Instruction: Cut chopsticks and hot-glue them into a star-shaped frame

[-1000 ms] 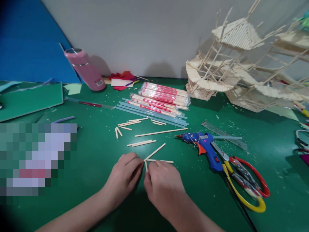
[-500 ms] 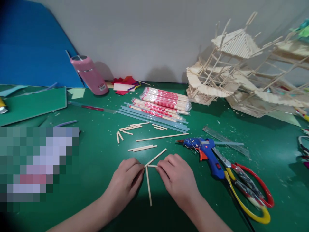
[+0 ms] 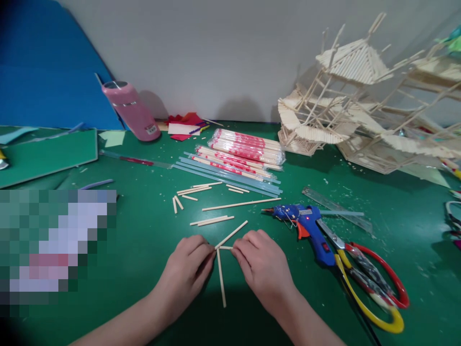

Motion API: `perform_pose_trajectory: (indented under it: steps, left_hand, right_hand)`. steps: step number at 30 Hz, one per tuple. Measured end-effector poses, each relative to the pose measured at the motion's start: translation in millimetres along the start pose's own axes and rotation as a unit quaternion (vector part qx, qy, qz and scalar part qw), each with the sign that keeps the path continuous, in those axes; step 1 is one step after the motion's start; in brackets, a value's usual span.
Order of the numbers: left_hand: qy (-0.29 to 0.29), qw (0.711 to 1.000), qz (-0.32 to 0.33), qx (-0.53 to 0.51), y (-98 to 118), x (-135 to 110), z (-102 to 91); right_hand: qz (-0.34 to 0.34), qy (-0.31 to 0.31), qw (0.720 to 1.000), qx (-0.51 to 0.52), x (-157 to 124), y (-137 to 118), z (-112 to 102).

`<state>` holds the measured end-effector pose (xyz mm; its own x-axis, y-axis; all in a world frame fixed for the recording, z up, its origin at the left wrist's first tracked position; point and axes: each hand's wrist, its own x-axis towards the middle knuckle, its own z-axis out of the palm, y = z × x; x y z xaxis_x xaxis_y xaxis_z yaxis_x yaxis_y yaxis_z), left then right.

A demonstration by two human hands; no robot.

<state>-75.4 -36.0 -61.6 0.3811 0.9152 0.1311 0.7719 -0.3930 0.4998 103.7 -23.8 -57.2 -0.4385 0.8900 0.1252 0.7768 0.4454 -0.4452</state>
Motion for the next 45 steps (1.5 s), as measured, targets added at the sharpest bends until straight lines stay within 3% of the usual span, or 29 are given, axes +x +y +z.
perform_pose_trajectory:
  steps: [45]
  left_hand:
    - [0.006, 1.000, 0.002, 0.011, -2.2, -0.6, 1.8]
  right_hand:
    - [0.024, 0.012, 0.999, 0.021, -0.6, -4.9, -1.1]
